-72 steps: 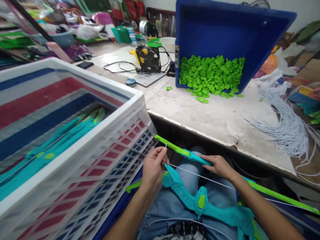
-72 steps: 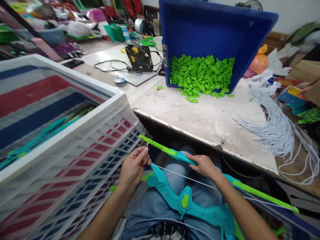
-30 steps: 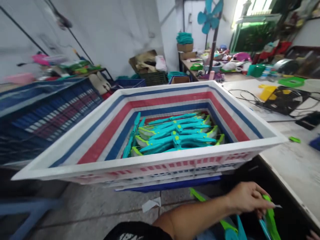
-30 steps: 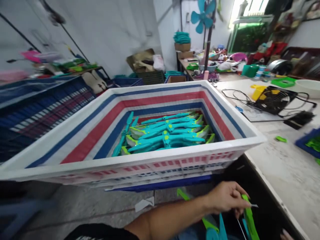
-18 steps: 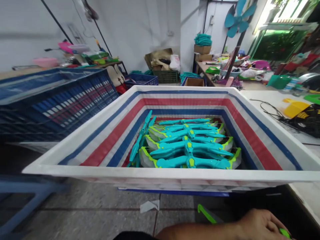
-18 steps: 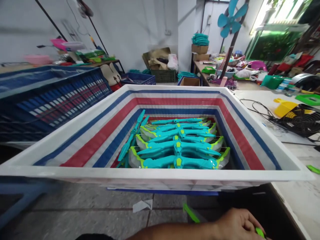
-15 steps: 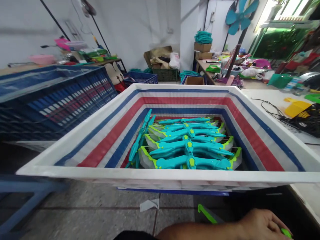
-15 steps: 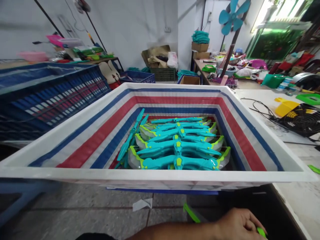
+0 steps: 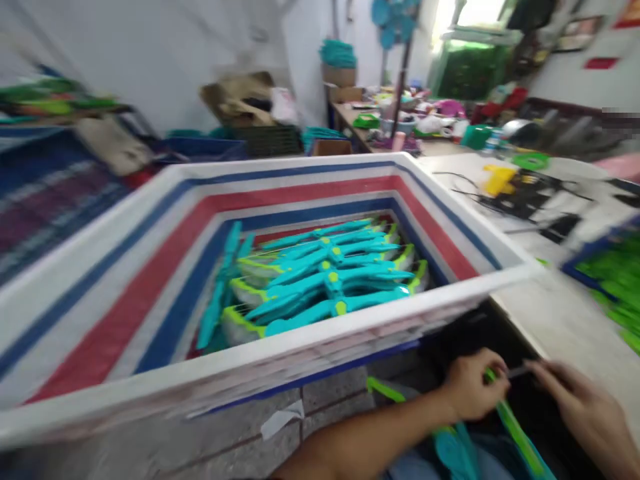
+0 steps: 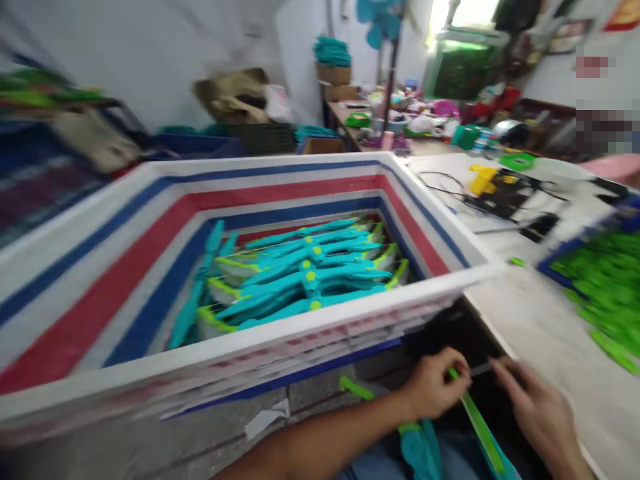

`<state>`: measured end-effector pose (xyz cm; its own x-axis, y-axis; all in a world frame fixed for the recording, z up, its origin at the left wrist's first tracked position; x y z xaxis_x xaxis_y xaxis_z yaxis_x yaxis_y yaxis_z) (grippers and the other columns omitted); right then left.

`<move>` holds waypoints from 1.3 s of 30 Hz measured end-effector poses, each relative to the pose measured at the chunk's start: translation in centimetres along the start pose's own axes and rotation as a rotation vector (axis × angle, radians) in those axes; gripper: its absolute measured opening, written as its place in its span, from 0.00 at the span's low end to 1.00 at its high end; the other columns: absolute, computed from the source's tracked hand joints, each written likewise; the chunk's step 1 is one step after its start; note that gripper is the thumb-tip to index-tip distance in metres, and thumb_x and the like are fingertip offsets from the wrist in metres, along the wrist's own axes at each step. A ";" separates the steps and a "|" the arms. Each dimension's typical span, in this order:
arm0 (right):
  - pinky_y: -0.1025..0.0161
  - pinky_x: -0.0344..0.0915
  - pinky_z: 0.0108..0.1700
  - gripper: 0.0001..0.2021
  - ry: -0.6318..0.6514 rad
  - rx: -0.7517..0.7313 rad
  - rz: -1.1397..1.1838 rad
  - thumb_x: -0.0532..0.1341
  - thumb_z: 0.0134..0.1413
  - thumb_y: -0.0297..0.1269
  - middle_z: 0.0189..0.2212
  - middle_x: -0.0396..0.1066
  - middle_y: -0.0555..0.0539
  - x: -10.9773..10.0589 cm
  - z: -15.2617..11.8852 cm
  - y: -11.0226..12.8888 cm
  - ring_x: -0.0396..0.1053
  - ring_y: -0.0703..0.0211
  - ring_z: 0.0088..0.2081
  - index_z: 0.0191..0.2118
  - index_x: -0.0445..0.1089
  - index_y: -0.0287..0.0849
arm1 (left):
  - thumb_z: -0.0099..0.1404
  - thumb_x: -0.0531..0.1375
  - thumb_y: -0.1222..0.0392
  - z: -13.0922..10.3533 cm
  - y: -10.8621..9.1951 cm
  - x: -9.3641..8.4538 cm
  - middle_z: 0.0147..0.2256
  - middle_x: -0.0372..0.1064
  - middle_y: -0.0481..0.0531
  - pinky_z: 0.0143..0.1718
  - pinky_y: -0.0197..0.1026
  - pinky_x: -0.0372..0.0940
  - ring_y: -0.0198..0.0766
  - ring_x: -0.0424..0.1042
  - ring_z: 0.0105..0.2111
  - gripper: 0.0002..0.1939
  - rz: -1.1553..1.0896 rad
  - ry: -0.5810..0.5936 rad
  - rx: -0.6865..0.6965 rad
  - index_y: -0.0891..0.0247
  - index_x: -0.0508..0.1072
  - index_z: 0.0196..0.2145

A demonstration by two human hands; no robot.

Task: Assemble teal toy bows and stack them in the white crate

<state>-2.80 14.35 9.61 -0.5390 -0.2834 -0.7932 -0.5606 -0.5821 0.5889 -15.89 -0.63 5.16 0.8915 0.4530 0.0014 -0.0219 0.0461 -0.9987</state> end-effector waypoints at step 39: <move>0.65 0.68 0.37 0.13 -0.611 -0.023 0.503 0.56 0.60 0.33 0.35 0.68 0.48 3.5 -6.9 6.6 0.68 0.62 0.36 0.48 0.72 0.46 | 0.40 0.68 0.56 2.2 -3.9 1.8 0.20 0.68 0.45 0.28 0.33 0.57 0.30 0.62 0.23 0.11 -0.315 -0.052 -0.296 0.65 0.73 0.19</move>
<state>-4.04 4.23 9.69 -0.9777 -0.0520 -0.2035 -0.1488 -0.5124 0.8458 -15.22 1.97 9.17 0.8097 0.5020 0.3039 0.3856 -0.0648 -0.9204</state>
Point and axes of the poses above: each hand's wrist, its own z-axis towards the middle knuckle, its own x-axis out of the palm, y = z × x, the point moved 4 cm from there along z, towards the middle knuckle
